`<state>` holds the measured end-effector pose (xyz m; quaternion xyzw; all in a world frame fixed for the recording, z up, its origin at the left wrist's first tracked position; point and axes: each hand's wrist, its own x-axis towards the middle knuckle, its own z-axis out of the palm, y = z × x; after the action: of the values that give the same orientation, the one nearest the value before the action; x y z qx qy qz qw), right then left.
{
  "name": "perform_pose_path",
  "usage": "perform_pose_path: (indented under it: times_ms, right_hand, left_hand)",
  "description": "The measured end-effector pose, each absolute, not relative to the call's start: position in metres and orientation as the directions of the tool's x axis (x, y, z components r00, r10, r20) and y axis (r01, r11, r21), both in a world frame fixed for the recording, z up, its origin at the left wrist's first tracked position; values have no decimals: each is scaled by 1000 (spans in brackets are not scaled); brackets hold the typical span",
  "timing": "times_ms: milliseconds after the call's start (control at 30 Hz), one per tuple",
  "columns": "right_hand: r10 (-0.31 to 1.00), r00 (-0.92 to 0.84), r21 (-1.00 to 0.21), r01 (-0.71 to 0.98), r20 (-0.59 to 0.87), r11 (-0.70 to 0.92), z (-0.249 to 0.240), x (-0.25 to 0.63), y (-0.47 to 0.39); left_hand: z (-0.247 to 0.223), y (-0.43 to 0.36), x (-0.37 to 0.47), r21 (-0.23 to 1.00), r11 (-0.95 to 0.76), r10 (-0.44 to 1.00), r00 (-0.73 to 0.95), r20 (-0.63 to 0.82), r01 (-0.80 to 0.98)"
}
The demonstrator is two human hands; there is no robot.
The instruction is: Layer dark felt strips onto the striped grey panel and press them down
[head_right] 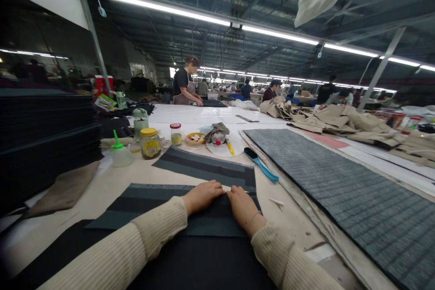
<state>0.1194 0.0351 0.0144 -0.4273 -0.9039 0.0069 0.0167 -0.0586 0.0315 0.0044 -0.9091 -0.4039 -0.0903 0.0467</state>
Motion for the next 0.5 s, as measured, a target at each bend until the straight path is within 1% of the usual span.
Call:
perform_pose_path:
  times_ms: [100, 267, 500]
  right_hand:
    - [772, -635, -20, 772, -7, 635, 19, 120, 38]
    - [784, -621, -8, 784, -16, 621, 25, 100, 36]
    - [763, -646, 22, 763, 0, 646, 25, 71, 17]
  left_hand:
    - [4, 27, -78, 16, -654, 742, 638, 208, 756]
    - [-6, 18, -95, 102, -616, 766, 563, 311, 781]
    - [-3, 19, -94, 88, -638, 755, 598, 270, 765]
